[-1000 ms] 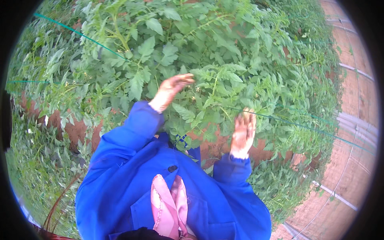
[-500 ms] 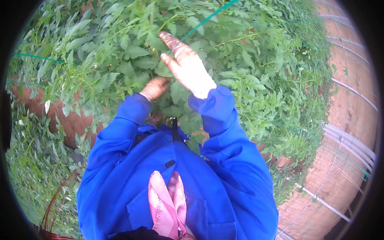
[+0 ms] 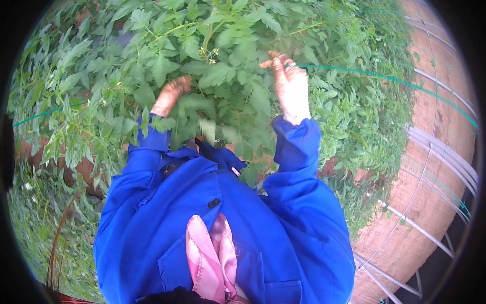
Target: The person repeatedly reaches into tomato plants and removes small leaves or side shoots by hand. The hands move along the stems, plucking foliage and discarding it to the ground. The task continues across multiple plants in a greenhouse row.
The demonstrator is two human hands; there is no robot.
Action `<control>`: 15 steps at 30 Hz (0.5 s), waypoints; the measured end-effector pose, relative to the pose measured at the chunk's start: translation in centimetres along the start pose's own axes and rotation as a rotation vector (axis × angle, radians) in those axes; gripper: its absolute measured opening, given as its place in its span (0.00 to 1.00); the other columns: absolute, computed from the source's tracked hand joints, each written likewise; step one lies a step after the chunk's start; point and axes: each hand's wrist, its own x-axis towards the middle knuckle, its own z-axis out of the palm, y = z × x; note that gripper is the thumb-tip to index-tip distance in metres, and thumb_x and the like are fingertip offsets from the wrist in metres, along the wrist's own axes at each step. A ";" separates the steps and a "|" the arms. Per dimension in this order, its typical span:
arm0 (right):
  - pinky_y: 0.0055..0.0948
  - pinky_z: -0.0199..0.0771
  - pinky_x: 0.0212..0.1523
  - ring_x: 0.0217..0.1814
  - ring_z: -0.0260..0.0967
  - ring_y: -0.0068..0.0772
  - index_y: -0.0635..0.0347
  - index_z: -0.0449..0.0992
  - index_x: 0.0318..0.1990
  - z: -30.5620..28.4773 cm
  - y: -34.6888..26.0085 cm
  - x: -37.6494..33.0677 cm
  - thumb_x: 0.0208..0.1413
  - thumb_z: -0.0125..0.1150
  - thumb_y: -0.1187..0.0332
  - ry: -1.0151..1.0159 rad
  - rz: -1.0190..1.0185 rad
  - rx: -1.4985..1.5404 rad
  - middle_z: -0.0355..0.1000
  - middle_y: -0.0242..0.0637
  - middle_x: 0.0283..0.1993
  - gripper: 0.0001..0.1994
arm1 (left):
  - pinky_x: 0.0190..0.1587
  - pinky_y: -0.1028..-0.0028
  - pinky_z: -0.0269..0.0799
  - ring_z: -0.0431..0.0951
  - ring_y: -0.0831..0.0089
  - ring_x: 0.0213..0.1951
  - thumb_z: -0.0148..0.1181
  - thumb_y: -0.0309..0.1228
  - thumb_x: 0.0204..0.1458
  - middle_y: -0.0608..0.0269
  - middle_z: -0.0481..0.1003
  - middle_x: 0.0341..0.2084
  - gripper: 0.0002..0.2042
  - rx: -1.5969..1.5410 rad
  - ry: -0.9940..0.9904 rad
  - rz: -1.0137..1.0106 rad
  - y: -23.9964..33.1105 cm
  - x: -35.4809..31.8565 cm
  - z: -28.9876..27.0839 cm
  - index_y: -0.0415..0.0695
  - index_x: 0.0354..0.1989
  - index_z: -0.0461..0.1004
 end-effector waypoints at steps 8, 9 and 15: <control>0.28 0.64 0.47 0.42 0.69 0.33 0.65 0.74 0.30 2.2 -3.1 -6.9 0.54 0.49 0.72 -0.238 -0.053 -0.249 0.74 0.37 0.34 0.08 | 0.44 0.74 0.64 0.70 0.71 0.41 0.48 0.33 0.53 0.59 0.71 0.38 0.14 0.066 0.033 0.191 5.6 11.8 2.5 0.37 0.45 0.67; 0.31 0.65 0.46 0.42 0.70 0.37 0.65 0.74 0.29 2.5 -3.5 -7.1 0.52 0.51 0.73 -0.329 -0.126 -0.387 0.74 0.39 0.34 0.06 | 0.45 0.74 0.64 0.69 0.71 0.41 0.48 0.33 0.53 0.58 0.71 0.38 0.15 0.122 0.000 0.185 5.6 12.0 3.0 0.37 0.45 0.67; 0.35 0.67 0.39 0.30 0.68 0.39 0.60 0.70 0.31 5.6 -4.1 -6.9 0.43 0.54 0.71 -0.455 -0.570 -0.604 0.66 0.37 0.22 0.06 | 0.46 0.73 0.63 0.69 0.70 0.43 0.48 0.33 0.53 0.57 0.70 0.41 0.16 0.385 -0.281 0.171 3.0 8.9 8.1 0.37 0.47 0.66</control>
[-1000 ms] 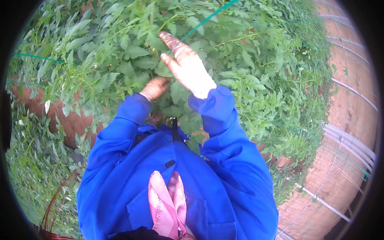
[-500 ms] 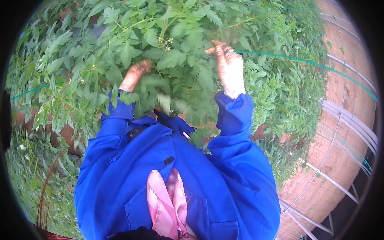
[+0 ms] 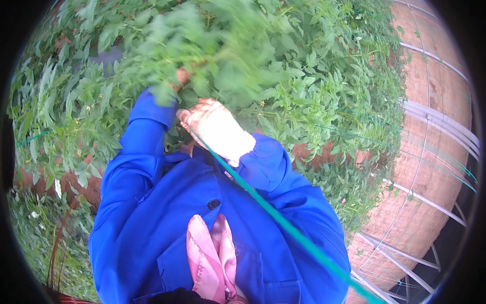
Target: The person repeatedly reaches into tomato plants and removes small leaves or side shoots by hand. The hands move along the stems, plucking foliage and discarding it to the ground. The task continues across multiple plants in a greenhouse row.
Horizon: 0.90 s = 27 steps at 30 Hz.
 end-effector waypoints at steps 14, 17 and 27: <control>0.38 0.58 0.53 0.53 0.62 0.40 0.49 0.71 0.47 -4.4 10.2 5.0 0.54 0.45 0.55 0.001 0.150 -0.559 0.68 0.36 0.48 0.17 | 0.53 0.72 0.59 0.65 0.65 0.51 0.49 0.34 0.52 0.53 0.65 0.50 0.21 0.246 0.184 0.063 -1.5 -6.6 1.4 0.37 0.53 0.61; 0.40 0.50 0.59 0.61 0.52 0.41 0.46 0.68 0.51 -2.9 7.8 4.5 0.53 0.46 0.56 0.104 0.120 -0.682 0.61 0.33 0.57 0.18 | 0.59 0.72 0.50 0.55 0.61 0.59 0.52 0.35 0.50 0.51 0.55 0.58 0.27 0.358 0.352 -0.086 -2.9 -8.6 2.0 0.40 0.58 0.55; 0.30 0.54 0.58 0.59 0.56 0.44 0.61 0.64 0.54 6.9 6.0 1.3 0.53 0.48 0.68 -0.008 0.462 0.519 0.59 0.48 0.57 0.19 | 0.57 0.70 0.54 0.62 0.60 0.55 0.55 0.26 0.45 0.53 0.64 0.52 0.26 0.229 0.123 -0.016 -2.2 -10.6 2.7 0.43 0.55 0.58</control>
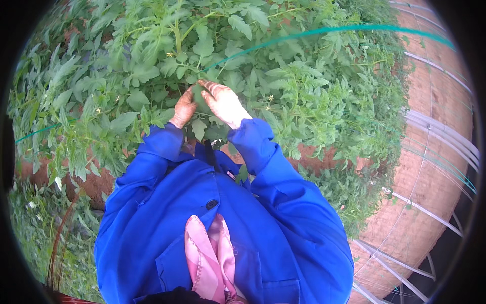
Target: The person repeatedly reaches into tomato plants and removes small leaves or side shoots by hand. The hands move along the stems, plucking foliage and discarding it to the ground. The task continues across multiple plants in a greenhouse row.
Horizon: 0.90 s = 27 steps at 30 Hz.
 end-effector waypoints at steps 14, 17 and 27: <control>0.34 0.52 0.60 0.63 0.49 0.55 0.67 0.53 0.59 0.4 11.9 -1.1 0.47 0.53 0.56 0.327 0.502 -0.439 0.47 0.64 0.60 0.35 | 0.57 0.67 0.56 0.57 0.55 0.58 0.55 0.29 0.42 0.51 0.51 0.60 0.27 0.403 0.044 0.075 1.8 1.7 4.6 0.47 0.56 0.60; 0.33 0.54 0.59 0.62 0.51 0.52 0.67 0.57 0.57 -1.2 10.5 -2.8 0.48 0.51 0.53 0.188 0.701 -0.343 0.52 0.61 0.59 0.33 | 0.60 0.68 0.52 0.53 0.56 0.60 0.53 0.25 0.43 0.57 0.45 0.63 0.29 0.449 -0.389 0.090 2.1 2.4 5.5 0.49 0.58 0.57; 0.32 0.53 0.58 0.59 0.56 0.34 0.70 0.58 0.55 6.0 4.9 2.0 0.55 0.46 0.71 0.369 0.111 1.297 0.59 0.44 0.58 0.21 | 0.63 0.69 0.43 0.36 0.55 0.65 0.52 0.24 0.43 0.48 0.31 0.63 0.41 0.221 0.401 -0.150 -1.7 1.2 4.5 0.44 0.64 0.32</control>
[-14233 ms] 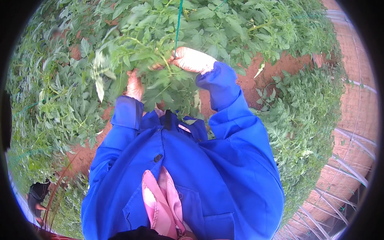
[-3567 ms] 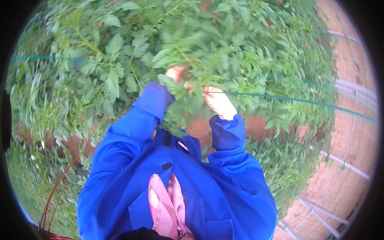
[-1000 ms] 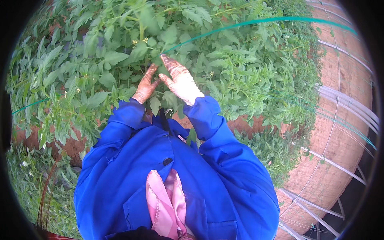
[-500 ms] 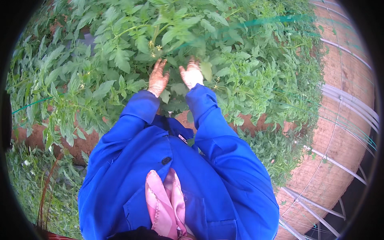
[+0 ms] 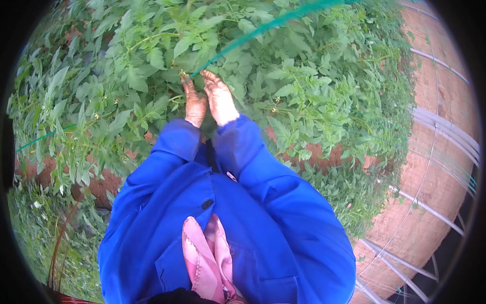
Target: The person repeatedly reaches into tomato plants and removes small leaves or side shoots by hand. The hands move along the stems, plucking foliage and discarding it to the ground. The task continues across multiple plants in a greenhouse row.
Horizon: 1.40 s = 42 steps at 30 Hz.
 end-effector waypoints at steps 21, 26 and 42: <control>0.43 0.59 0.51 0.38 0.71 0.39 0.55 0.75 0.32 -20.6 5.6 4.4 0.46 0.50 0.64 -0.046 -0.099 -2.127 0.73 0.39 0.33 0.10 | 0.59 0.74 0.49 0.53 0.67 0.59 0.47 0.23 0.50 0.54 0.52 0.60 0.28 -0.426 -0.098 -0.040 0.0 -7.8 1.2 0.40 0.61 0.47; 0.35 0.65 0.46 0.38 0.70 0.40 0.58 0.74 0.34 -25.0 6.3 1.3 0.47 0.49 0.65 -0.067 -0.037 -2.174 0.73 0.42 0.36 0.11 | 0.53 0.74 0.56 0.61 0.70 0.52 0.49 0.25 0.50 0.59 0.53 0.57 0.26 -1.216 -0.059 0.048 4.0 -4.1 1.5 0.44 0.59 0.52; 0.37 0.45 0.63 0.67 0.44 0.42 0.60 0.46 0.63 0.3 -16.0 -9.8 0.47 0.61 0.67 0.173 -0.861 -0.883 0.43 0.44 0.66 0.37 | 0.46 0.68 0.66 0.69 0.68 0.45 0.51 0.32 0.50 0.61 0.68 0.43 0.21 -0.355 -0.343 0.292 11.7 0.7 7.5 0.47 0.55 0.60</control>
